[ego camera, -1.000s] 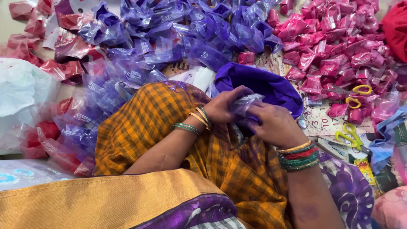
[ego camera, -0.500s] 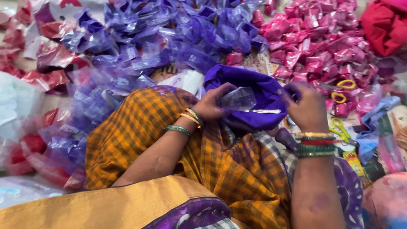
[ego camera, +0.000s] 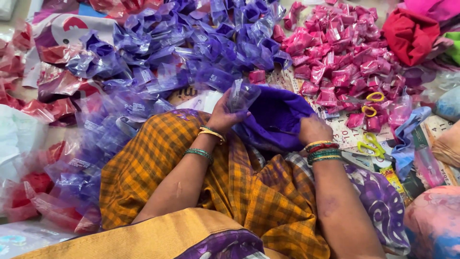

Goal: The person sorts small purple packets and uses a small scoop to fill or process them before placing them into a larger bag.

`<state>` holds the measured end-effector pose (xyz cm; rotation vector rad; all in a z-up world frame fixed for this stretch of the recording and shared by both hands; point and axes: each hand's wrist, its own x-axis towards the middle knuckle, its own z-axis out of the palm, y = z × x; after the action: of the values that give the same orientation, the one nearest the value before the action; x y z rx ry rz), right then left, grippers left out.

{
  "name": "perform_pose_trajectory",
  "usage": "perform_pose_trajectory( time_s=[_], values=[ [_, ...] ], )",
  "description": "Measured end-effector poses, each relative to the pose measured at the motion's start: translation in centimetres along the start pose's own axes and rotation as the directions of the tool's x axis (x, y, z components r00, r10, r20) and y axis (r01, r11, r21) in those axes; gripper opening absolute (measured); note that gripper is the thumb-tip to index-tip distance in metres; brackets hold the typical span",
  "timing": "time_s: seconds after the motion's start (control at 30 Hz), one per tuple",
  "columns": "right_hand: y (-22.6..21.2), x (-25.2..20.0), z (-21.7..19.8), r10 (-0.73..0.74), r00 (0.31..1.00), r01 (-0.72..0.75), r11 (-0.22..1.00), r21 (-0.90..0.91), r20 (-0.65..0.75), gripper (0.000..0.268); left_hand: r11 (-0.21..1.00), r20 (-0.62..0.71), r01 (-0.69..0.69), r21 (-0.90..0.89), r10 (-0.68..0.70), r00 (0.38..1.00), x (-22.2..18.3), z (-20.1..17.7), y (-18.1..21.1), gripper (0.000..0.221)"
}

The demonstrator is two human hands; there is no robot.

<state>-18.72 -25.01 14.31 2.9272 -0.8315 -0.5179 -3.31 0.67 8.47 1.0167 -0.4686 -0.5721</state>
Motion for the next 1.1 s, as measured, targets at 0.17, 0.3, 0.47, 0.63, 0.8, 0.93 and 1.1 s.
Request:
perform_pose_trajectory(
  time_s=[0.17, 0.3, 0.47, 0.63, 0.8, 0.93, 1.1],
  values=[
    [-0.2, -1.2, -1.5, -0.044, 0.996, 0.040, 0.997, 0.061, 0.072, 0.029, 0.996, -0.003, -0.036, -0.078, 0.036, 0.999, 0.0, -0.2, 0.0, 0.087],
    [0.0, -1.7, -2.5, -0.075, 0.994, 0.040, 0.923, 0.383, 0.077, 0.029, 0.998, 0.001, -0.055, 0.039, 0.055, 0.998, 0.2, -0.4, -0.8, 0.085],
    [-0.7, -3.3, -4.5, 0.125, 0.987, -0.156, 0.560, 0.813, 0.104, 0.018, 0.985, 0.045, -0.045, 0.165, 0.038, 0.998, -0.2, 0.6, -0.4, 0.080],
    [0.2, -3.2, -3.9, 0.187, 0.975, -0.189, 0.394, 0.899, 0.122, 0.013, 0.945, 0.131, -0.066, 0.320, 0.025, 0.991, -0.9, 2.0, 1.9, 0.064],
    [-0.6, -3.4, -4.2, 0.355, 0.928, -0.247, 0.354, 0.902, 0.114, 0.013, 0.909, 0.120, -0.072, 0.410, 0.025, 0.992, -1.0, 2.4, 2.6, 0.063],
    [-1.3, -1.8, -2.8, 0.378, 0.919, -0.206, 0.211, 0.956, 0.114, 0.014, 0.912, 0.113, -0.069, 0.404, 0.025, 0.993, -0.7, 2.2, 2.0, 0.064],
    [-0.8, 0.4, -0.7, 0.335, 0.927, -0.190, 0.030, 0.981, 0.169, 0.016, 0.923, 0.059, -0.021, 0.383, -0.001, 0.998, -0.4, 1.9, 1.8, 0.070]
  ],
)
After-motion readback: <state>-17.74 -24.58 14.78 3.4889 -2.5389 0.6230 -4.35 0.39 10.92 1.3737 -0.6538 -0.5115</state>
